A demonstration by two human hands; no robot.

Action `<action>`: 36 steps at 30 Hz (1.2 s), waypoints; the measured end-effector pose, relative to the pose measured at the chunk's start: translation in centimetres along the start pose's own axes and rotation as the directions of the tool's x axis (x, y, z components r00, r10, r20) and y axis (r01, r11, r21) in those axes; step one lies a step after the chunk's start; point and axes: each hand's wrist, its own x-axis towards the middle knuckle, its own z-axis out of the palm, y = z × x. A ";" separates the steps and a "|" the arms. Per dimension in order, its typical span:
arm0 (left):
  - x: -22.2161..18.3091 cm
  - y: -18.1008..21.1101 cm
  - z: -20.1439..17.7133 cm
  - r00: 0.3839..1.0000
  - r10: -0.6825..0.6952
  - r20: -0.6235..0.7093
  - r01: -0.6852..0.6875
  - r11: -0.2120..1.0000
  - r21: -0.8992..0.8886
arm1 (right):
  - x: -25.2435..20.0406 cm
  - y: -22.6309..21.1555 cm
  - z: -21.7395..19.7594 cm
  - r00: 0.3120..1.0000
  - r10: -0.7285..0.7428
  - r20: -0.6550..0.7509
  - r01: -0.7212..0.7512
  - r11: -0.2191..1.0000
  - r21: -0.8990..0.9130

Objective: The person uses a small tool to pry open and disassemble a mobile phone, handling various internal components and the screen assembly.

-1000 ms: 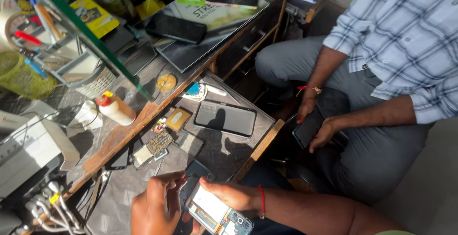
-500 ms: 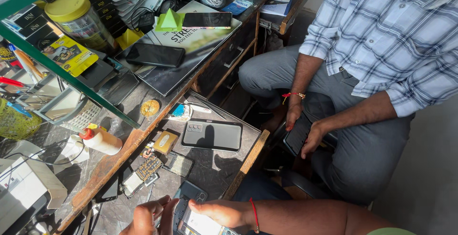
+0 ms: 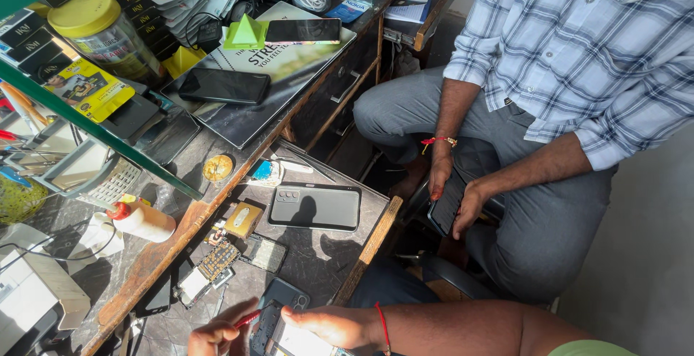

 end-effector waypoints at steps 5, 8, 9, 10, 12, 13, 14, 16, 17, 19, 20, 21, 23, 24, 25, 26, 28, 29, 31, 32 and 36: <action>-1.9 -1.0 0.6 0.939 -0.190 -0.288 0.274 0.917 0.288 | -0.7 -1.4 1.1 0.983 -0.073 0.167 0.046 0.985 0.164; -1.1 0.7 0.7 0.970 -0.096 -0.223 0.163 0.938 0.306 | -0.9 -1.8 0.5 0.998 0.059 0.019 -0.058 0.998 -0.026; -0.8 1.3 1.0 0.977 -0.062 -0.204 0.124 0.943 0.308 | -1.0 -1.7 0.6 0.997 0.026 0.071 -0.028 0.999 0.032; -0.6 2.0 1.3 0.983 -0.034 -0.182 0.090 0.946 0.310 | -1.0 -1.6 0.8 0.993 -0.011 0.121 0.000 0.996 0.091; -0.4 3.1 1.8 0.988 0.015 -0.155 0.036 0.947 0.319 | -0.9 -1.5 0.9 0.992 -0.010 0.129 -0.006 0.993 0.118; -0.5 3.5 2.2 0.985 -0.003 -0.174 0.061 0.942 0.330 | -0.7 -1.5 0.8 0.996 0.028 0.089 -0.036 0.995 0.090; -0.6 3.7 2.6 0.972 -0.050 -0.228 0.125 0.936 0.329 | -0.6 -1.4 0.8 0.997 0.064 0.047 -0.067 0.996 0.063; -0.5 4.1 3.2 0.932 -0.139 -0.333 0.250 0.915 0.317 | -0.5 -1.3 0.8 0.997 0.033 0.065 -0.039 0.995 0.094; -0.4 4.3 3.3 0.906 -0.183 -0.381 0.310 0.900 0.305 | -0.6 -1.2 0.7 0.997 0.017 0.070 -0.025 0.994 0.111; -0.1 4.8 2.9 0.957 -0.092 -0.274 0.169 0.947 0.273 | -0.9 -1.2 0.6 0.997 0.004 0.081 -0.013 0.994 0.104; -0.1 5.1 2.8 0.974 -0.044 -0.221 0.100 0.963 0.251 | -1.0 -1.2 0.6 0.996 -0.001 0.087 -0.008 0.995 0.101; 0.0 5.5 2.7 0.959 -0.140 -0.247 0.215 0.926 0.310 | -0.9 -1.1 0.7 0.993 -0.017 0.119 -0.002 0.988 0.155; -0.1 6.4 2.2 0.895 -0.319 -0.313 0.430 0.804 0.410 | -0.5 -0.6 0.9 0.982 -0.055 0.180 0.006 0.966 0.260; 0.0 6.5 2.3 0.954 -0.163 -0.251 0.262 0.859 0.441 | -0.4 -0.4 0.7 0.989 -0.041 0.142 0.009 0.977 0.215; 0.1 6.3 2.4 0.983 0.000 -0.181 0.085 0.884 0.460 | -0.2 -0.3 0.5 0.994 -0.031 0.101 0.013 0.985 0.171; 0.1 6.0 2.3 0.980 0.164 -0.110 -0.095 0.879 0.467 | 0.0 -0.2 0.2 0.998 -0.023 0.060 0.015 0.992 0.126; 0.1 4.9 1.7 0.994 0.080 -0.079 -0.058 0.966 0.251 | 0.0 0.2 0.1 0.999 -0.023 0.045 0.019 0.996 0.090; -0.1 4.4 1.4 0.993 0.019 -0.118 0.012 0.966 0.257 | 0.0 0.3 0.0 0.999 -0.023 0.037 0.020 0.997 0.070; -0.6 4.1 1.1 0.985 -0.049 -0.166 0.094 0.956 0.277 | -0.1 0.5 0.2 0.996 -0.005 0.093 -0.008 0.989 0.147; -0.7 4.1 1.1 0.981 -0.065 -0.182 0.116 0.950 0.289 | -0.1 0.6 0.3 0.993 0.001 0.121 -0.023 0.983 0.183; -0.4 4.7 1.4 0.979 -0.053 -0.198 0.114 0.943 0.312 | 0.1 0.7 0.0 0.991 -0.060 0.121 0.031 0.973 0.230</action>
